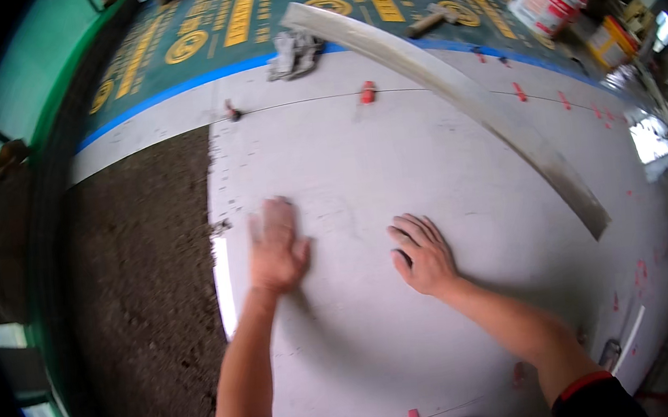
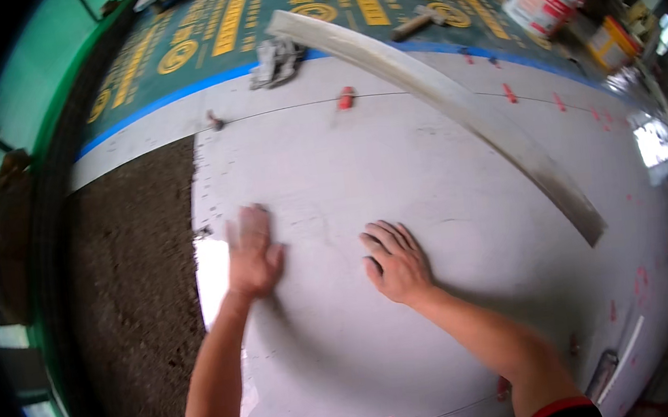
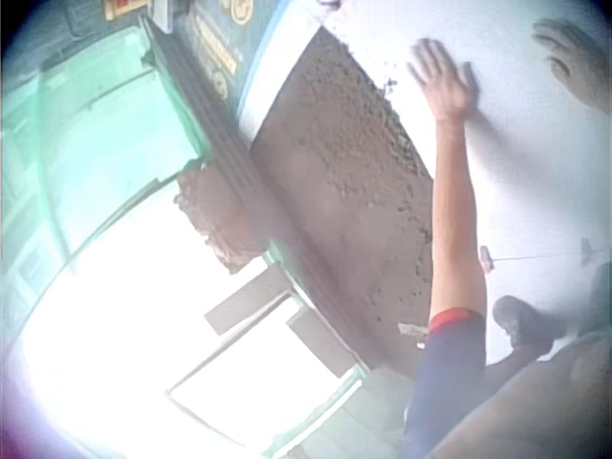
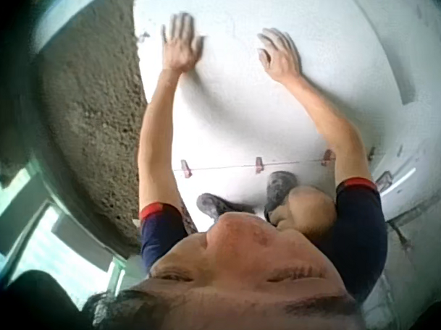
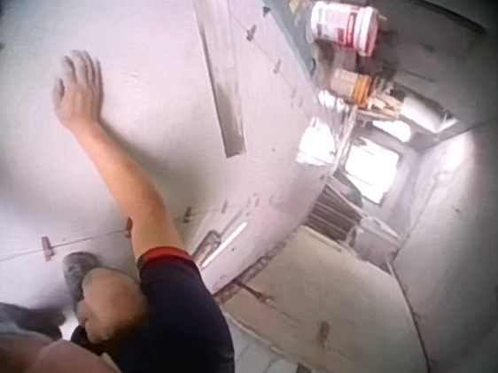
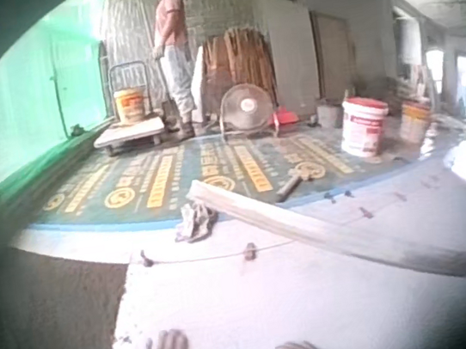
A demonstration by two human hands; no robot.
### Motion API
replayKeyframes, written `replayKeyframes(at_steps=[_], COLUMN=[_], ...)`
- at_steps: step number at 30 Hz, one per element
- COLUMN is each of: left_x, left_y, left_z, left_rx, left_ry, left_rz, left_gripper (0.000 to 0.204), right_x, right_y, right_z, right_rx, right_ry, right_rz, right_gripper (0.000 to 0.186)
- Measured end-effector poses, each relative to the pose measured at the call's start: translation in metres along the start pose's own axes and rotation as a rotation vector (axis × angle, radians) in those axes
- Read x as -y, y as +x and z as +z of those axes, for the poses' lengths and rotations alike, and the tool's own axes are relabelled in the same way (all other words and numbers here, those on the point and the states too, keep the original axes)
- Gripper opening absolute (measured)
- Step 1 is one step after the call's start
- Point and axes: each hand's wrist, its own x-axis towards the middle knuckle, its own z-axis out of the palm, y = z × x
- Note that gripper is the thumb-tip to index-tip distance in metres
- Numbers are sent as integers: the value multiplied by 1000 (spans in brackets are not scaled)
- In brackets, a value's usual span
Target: The person levels a layer of wet mortar using a trowel and a long straightedge, then places plastic tile spacers into the mortar bed and measures the area with a tape measure.
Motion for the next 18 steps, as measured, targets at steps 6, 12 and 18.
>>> replayKeyframes(at_steps=[6,12,18], left_x=[10,-66,-66], left_y=[31,4,10], left_z=[3,11,8], left_rx=[-237,-278,-333], left_ry=[298,-289,-362], left_rz=[-495,-126,-168], left_gripper=[64,60,61], right_x=[-61,-161,-311], right_y=[19,48,58], right_z=[-12,-50,-149], right_rx=[-133,-137,-245], right_ry=[-49,-421,-693], right_rz=[110,98,484], right_gripper=[40,61,96])
